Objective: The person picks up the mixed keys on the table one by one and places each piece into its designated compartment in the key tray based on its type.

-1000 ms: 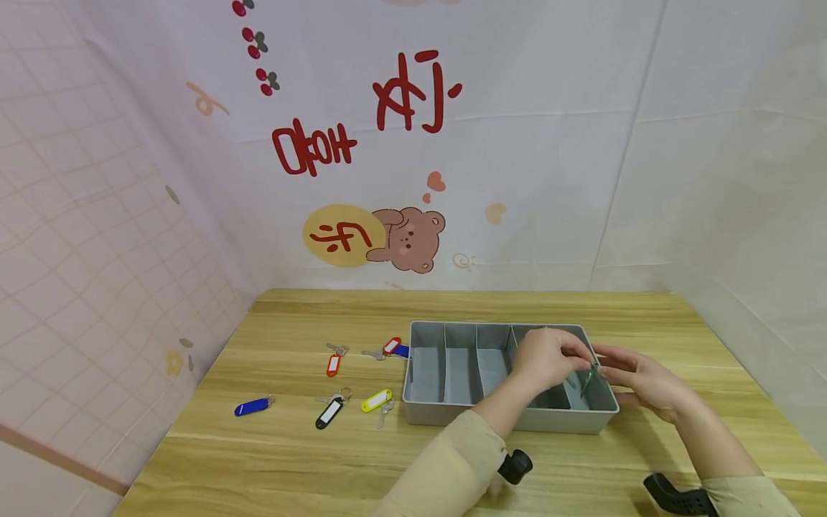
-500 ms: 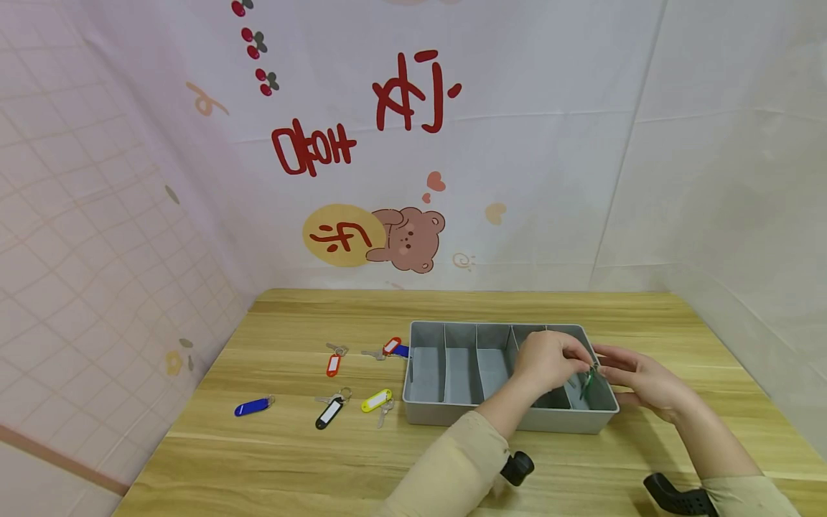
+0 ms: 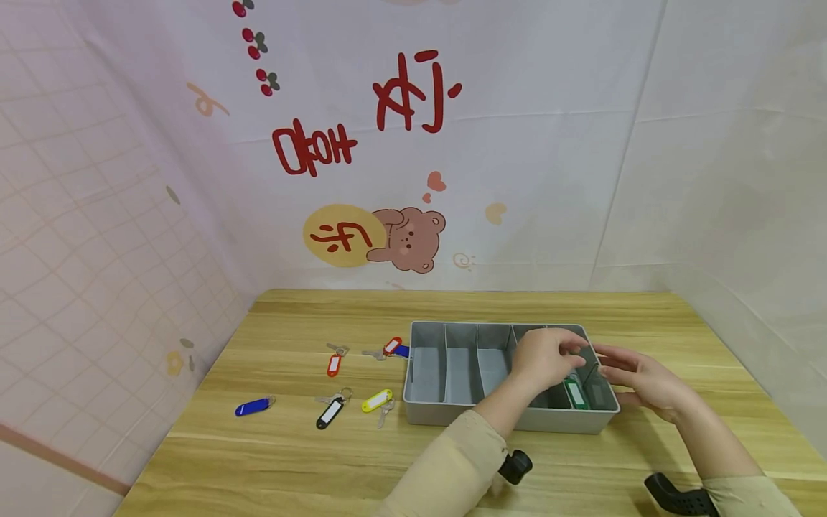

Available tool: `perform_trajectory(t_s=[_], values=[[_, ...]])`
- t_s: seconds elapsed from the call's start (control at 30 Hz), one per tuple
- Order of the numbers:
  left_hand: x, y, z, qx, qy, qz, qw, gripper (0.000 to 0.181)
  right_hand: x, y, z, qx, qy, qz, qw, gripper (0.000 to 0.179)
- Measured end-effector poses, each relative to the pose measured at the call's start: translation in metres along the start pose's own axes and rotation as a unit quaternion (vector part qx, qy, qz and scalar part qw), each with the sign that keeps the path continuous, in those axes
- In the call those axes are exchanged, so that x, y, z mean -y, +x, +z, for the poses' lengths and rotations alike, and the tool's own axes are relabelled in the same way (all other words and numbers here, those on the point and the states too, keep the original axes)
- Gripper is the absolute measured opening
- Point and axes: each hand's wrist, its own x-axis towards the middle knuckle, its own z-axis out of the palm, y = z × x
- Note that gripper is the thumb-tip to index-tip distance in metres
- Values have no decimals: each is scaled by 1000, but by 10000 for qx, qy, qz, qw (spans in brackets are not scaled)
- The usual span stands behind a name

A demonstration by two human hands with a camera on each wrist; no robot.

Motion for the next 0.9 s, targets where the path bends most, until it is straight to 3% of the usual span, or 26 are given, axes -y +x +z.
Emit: perform_trajectory(t_s=[0.63, 0.9], values=[[3, -5, -2, 31, 23, 429, 9991, 27, 2, -1, -1, 19, -11, -19, 10000, 69], [6, -11, -5, 2, 465, 661, 9967, 35, 2, -1, -2, 24, 4, -14, 10000, 69]])
